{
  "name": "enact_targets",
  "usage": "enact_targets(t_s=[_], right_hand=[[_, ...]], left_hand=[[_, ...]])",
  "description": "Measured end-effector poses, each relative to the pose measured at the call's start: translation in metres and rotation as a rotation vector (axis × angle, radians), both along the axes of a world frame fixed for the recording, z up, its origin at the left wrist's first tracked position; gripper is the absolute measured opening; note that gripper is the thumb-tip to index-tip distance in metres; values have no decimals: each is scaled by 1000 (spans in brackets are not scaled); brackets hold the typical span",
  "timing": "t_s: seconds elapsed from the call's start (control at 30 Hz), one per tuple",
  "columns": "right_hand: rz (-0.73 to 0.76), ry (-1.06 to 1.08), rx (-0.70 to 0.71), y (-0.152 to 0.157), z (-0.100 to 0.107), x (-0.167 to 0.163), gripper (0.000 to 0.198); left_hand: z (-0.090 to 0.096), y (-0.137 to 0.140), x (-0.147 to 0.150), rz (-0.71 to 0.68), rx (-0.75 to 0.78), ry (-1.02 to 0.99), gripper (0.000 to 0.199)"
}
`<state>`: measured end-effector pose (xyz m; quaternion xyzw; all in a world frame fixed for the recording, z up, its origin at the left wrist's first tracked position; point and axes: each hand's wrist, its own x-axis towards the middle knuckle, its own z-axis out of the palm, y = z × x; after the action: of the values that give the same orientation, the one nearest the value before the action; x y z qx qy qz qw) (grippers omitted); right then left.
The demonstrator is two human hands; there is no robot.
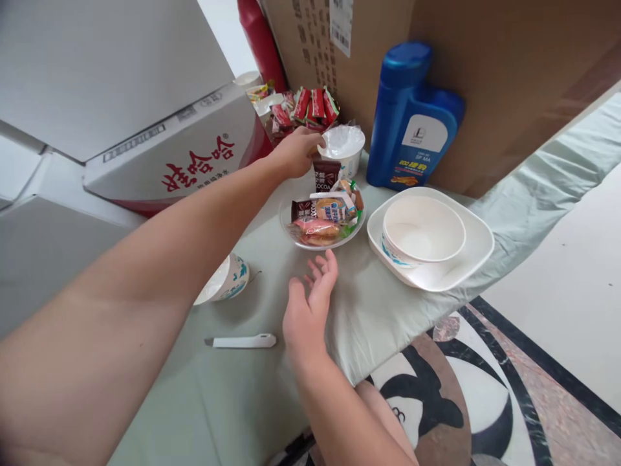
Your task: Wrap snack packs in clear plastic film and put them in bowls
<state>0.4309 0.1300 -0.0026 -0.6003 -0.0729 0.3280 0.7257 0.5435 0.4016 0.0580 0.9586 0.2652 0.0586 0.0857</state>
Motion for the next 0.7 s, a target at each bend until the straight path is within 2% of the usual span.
enact_targets(t_s=[0.17, 0.27, 0.37, 0.47, 0.57, 0.7], right_hand=[[35, -76, -10, -7, -10, 4, 57], [42, -108, -9, -10, -12, 5, 53], [76, -128, -20, -14, -12, 2, 53], [97, -150, -19, -17, -13, -3, 53], [101, -169, -17, -19, -15, -6, 52], [102, -179, -12, -16, -15, -7, 50]], left_hand=[[2, 25, 23, 98, 46, 139, 43], [6, 31, 31, 115, 79, 179, 38], [7, 35, 38, 151, 89, 197, 42], [3, 40, 48, 198, 100, 181, 44], [-3, 49, 56, 213, 41, 116, 42], [1, 50, 49, 243, -7, -40, 38]])
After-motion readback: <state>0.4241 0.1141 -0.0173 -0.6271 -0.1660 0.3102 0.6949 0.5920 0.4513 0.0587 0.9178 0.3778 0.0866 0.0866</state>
